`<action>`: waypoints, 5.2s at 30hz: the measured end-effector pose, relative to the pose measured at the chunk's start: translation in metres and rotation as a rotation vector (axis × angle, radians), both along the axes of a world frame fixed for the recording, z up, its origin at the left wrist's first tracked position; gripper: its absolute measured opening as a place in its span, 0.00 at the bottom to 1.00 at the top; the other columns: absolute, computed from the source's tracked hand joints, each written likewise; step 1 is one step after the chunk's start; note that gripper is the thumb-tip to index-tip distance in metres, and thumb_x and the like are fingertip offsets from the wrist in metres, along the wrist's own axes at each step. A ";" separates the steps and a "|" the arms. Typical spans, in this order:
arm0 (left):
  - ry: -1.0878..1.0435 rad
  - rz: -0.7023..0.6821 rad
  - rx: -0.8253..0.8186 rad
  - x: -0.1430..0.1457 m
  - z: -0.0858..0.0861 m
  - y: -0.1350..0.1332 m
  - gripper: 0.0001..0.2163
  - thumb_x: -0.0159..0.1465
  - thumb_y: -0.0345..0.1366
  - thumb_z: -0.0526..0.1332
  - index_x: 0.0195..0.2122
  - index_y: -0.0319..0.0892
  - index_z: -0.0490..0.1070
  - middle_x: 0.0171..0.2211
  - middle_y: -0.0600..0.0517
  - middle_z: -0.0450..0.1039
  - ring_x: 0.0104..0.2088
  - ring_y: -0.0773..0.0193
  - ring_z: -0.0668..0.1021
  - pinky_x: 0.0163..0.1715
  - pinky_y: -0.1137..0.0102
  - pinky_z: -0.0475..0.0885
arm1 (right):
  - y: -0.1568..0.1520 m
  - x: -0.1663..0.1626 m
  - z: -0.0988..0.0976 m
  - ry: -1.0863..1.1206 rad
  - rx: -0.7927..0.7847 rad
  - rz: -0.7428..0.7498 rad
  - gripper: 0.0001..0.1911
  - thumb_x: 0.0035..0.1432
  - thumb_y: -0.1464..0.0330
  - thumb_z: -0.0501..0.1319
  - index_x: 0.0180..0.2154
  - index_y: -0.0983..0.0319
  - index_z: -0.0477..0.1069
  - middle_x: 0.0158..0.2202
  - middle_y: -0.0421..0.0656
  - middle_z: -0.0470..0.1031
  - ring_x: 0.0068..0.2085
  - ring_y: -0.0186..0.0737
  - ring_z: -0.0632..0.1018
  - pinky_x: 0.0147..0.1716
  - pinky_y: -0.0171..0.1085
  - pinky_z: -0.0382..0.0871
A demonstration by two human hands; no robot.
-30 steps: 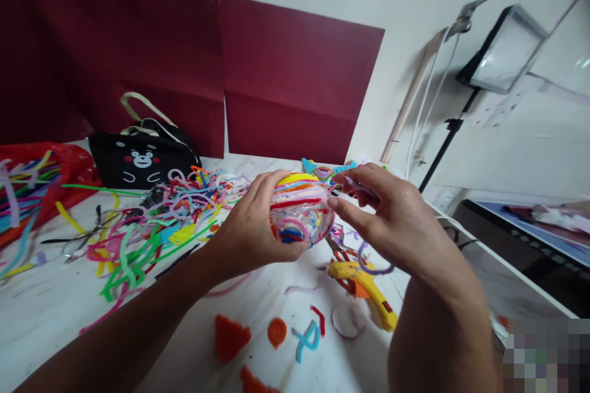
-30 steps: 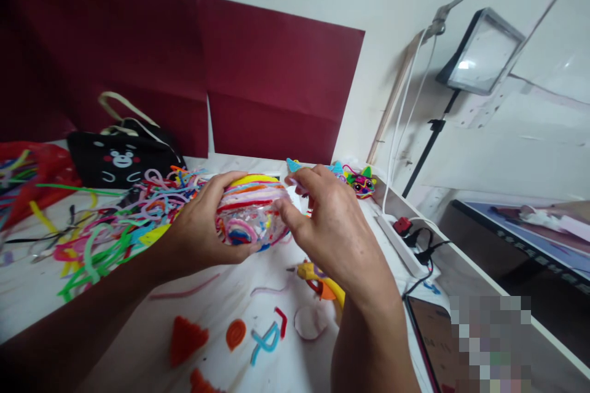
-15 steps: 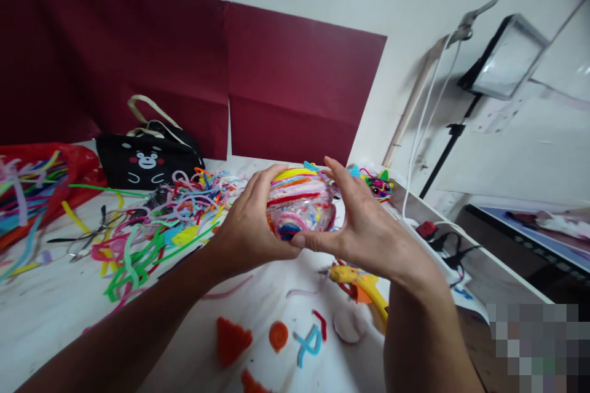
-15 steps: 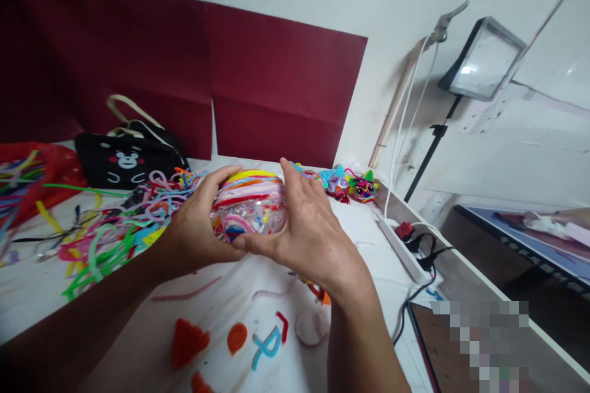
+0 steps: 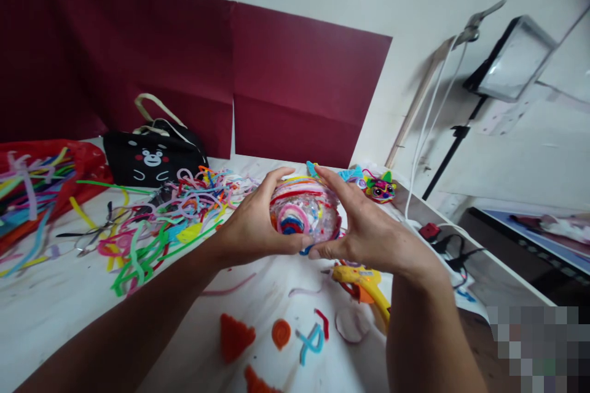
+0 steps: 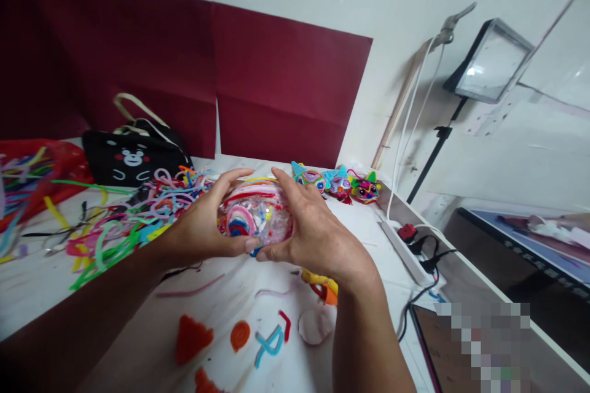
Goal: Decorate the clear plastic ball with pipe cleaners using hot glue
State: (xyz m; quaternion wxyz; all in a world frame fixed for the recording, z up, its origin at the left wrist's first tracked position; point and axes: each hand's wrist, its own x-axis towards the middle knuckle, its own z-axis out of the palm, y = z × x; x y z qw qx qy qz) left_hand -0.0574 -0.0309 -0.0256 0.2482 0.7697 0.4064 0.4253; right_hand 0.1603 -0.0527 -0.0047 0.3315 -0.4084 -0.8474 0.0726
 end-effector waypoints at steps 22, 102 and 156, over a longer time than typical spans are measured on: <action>-0.122 -0.169 -0.253 -0.001 0.006 -0.005 0.58 0.41 0.47 0.79 0.70 0.49 0.48 0.63 0.41 0.65 0.59 0.40 0.74 0.57 0.52 0.71 | 0.015 0.009 -0.001 0.208 -0.297 0.091 0.63 0.37 0.57 0.79 0.69 0.57 0.51 0.65 0.52 0.64 0.64 0.59 0.68 0.64 0.57 0.62; -0.551 -0.269 -0.445 -0.009 0.022 -0.036 0.36 0.64 0.58 0.58 0.71 0.59 0.50 0.70 0.47 0.57 0.69 0.41 0.62 0.62 0.43 0.64 | 0.041 0.029 -0.019 0.637 -0.490 0.403 0.64 0.28 0.46 0.79 0.66 0.51 0.57 0.67 0.49 0.64 0.64 0.61 0.69 0.60 0.53 0.66; -0.482 -0.185 0.063 0.003 -0.001 -0.011 0.51 0.44 0.38 0.78 0.67 0.47 0.55 0.67 0.42 0.61 0.65 0.42 0.68 0.68 0.48 0.60 | 0.052 -0.020 -0.041 0.993 -0.598 0.580 0.59 0.24 0.62 0.84 0.61 0.46 0.65 0.57 0.43 0.76 0.59 0.57 0.75 0.57 0.50 0.71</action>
